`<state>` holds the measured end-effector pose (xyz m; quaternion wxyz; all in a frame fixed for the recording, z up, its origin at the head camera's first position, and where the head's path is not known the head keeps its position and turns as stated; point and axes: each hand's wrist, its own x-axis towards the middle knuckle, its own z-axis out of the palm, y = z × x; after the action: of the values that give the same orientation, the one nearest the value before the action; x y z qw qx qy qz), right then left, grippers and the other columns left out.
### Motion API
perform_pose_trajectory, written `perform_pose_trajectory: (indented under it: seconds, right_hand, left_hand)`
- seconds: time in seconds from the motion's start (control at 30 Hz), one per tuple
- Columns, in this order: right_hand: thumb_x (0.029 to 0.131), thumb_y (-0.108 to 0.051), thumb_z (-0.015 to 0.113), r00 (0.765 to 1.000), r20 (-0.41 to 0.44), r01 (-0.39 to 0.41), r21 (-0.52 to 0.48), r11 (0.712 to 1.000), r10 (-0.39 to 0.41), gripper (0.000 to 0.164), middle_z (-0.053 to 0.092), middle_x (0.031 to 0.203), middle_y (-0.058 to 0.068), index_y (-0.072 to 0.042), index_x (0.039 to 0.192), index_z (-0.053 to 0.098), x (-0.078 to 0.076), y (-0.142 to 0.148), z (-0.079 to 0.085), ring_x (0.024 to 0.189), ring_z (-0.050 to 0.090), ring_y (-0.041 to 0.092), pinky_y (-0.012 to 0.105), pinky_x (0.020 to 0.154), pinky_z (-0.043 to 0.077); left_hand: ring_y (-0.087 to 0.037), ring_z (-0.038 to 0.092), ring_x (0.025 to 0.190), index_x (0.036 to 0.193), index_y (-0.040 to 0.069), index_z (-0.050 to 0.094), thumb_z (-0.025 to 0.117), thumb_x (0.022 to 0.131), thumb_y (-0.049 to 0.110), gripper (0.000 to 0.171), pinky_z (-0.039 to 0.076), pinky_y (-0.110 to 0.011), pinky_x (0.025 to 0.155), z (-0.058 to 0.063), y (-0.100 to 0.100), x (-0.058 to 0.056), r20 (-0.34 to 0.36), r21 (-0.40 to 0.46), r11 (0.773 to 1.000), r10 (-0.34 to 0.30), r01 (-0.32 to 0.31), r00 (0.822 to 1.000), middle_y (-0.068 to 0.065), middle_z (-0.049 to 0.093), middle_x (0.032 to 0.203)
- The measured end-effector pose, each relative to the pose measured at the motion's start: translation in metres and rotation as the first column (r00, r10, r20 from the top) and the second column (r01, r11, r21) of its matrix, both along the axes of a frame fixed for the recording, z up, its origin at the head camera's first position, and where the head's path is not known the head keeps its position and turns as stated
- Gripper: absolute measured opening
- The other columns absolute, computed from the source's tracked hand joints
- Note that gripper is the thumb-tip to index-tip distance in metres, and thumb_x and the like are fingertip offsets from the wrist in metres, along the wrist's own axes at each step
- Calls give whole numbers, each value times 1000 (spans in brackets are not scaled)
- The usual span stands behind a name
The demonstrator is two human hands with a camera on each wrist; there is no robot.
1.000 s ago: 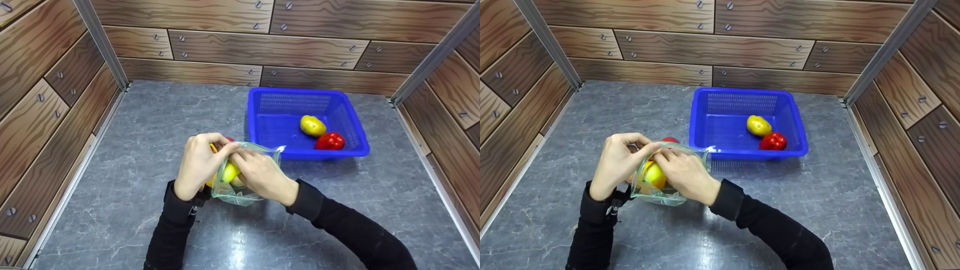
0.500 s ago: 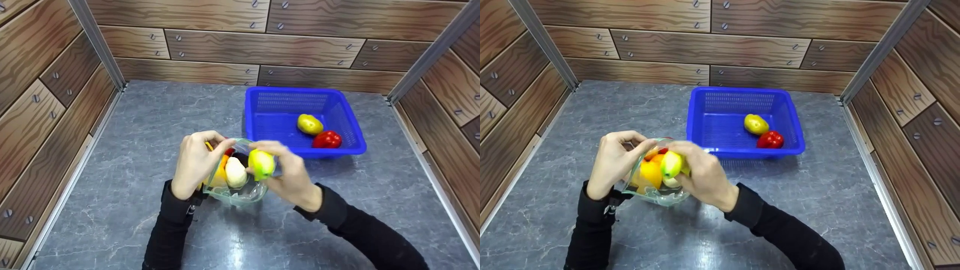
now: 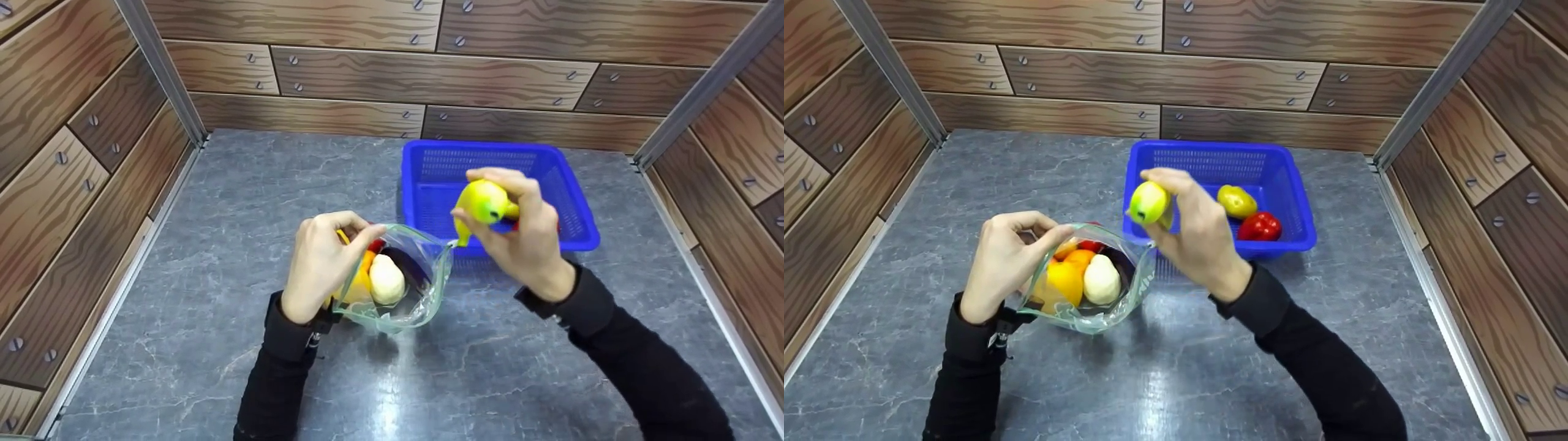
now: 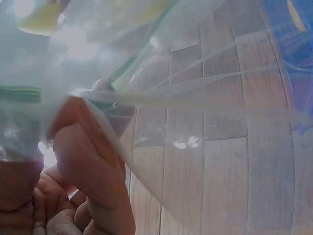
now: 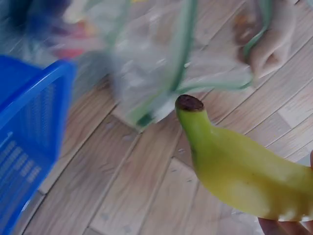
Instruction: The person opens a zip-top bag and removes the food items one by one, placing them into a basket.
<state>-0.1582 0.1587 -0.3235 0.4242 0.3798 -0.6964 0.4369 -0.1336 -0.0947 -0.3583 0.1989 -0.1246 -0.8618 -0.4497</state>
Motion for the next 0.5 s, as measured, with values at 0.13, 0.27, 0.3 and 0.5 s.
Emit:
perform_pose_trajectory:
  seconds: [0.13,0.27,0.3,0.5]
  right_hand:
    - [72,-7,84,994,56,87,129,988,-95,52,69,110,12,2,115,56,-21,12,-7,100,68,22,25,93,53]
    - [74,-14,84,980,87,144,294,945,-177,50,69,109,11,-1,115,58,-50,24,-19,94,69,23,29,84,57]
    - [75,-17,84,976,95,152,346,926,-196,50,69,107,12,-1,114,58,-58,27,-22,92,69,24,32,81,57]
    - [77,-27,82,931,226,68,661,747,-285,50,68,105,12,-8,115,54,-108,48,-43,92,68,29,45,81,58]
  left_hand:
    - [-4,51,51,72,21,75,73,83,43,25,40,-22,51,0,-1,0,-5,-2,1000,5,-5,1000,9,64,59]
    - [-4,50,51,72,21,75,73,83,43,25,40,-22,50,0,-1,1,-8,4,1000,8,-8,1000,9,63,59]
    - [-4,50,51,72,21,75,73,83,43,25,39,-22,51,0,-1,1,-7,6,1000,8,-8,1000,9,64,59]
    - [-4,50,51,72,21,75,74,83,42,24,39,-21,51,1,0,0,-4,6,1000,-3,3,1000,9,64,59]
